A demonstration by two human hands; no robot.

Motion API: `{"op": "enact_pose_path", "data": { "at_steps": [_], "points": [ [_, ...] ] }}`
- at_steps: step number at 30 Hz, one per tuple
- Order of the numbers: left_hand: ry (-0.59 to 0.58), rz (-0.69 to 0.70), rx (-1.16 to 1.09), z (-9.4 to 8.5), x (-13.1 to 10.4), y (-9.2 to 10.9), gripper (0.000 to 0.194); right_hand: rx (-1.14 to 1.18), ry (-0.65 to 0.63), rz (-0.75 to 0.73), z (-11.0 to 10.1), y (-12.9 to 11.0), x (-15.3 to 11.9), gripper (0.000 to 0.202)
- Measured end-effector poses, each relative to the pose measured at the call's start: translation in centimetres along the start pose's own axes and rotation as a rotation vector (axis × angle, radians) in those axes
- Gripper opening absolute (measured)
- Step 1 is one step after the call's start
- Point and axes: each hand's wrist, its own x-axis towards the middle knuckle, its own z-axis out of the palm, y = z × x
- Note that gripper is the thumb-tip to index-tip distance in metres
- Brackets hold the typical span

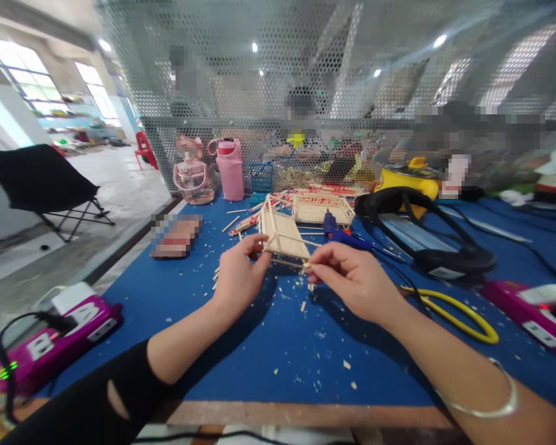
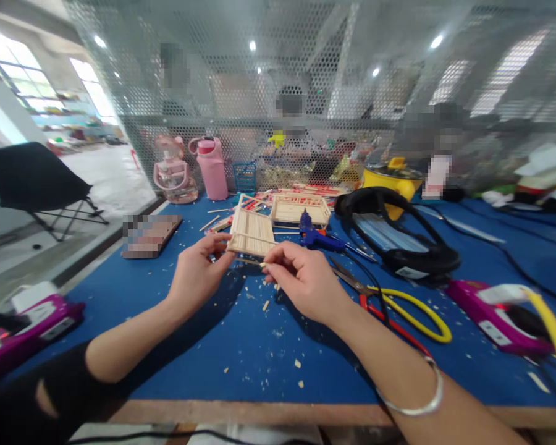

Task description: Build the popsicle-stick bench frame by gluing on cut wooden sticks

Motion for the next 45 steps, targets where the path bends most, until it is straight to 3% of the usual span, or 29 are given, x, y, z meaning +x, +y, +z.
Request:
{"op": "enact_pose_path", "data": {
  "at_steps": [3, 6, 10, 12, 20, 35, 45],
  "points": [
    [0.006, -0.06, -0.192, -1.1, -0.3, 1.5, 0.029, -0.113, 0.085, -0.155, -1.1, -2.0, 0.1, 0.009],
    [-0.042, -0.2, -0.43, -2.0, -0.8, 2.5, 0.032, -0.371, 0.089, -0.344, -1.9, -4.1, 0.6, 0.015],
    [-0.086, -0.317, -0.555, -2.6, -1.1, 2.9, 0.032, -0.585, 0.137, -0.632, -1.2, -5.7, 2.0, 0.01],
    [-0.098, -0.345, -0.592, -2.7, -1.1, 2.9, 0.032, -0.627, 0.2, -0.685, -0.3, -5.7, 2.7, 0.009],
    [-0.123, -0.334, -0.655, -2.6, -1.3, 2.7, 0.028, -0.603, 0.208, -0.606, 1.4, -4.2, 3.8, 0.01],
    [-0.142, -0.287, -0.624, -2.5, -1.6, 2.5, 0.027, -0.528, 0.219, -0.563, 1.6, -3.5, 4.1, 0.012],
    [-0.135, -0.254, -0.577, -2.5, -1.7, 2.2, 0.019, -0.559, 0.155, -0.564, 1.3, -3.7, 4.2, 0.012]
  ]
}}
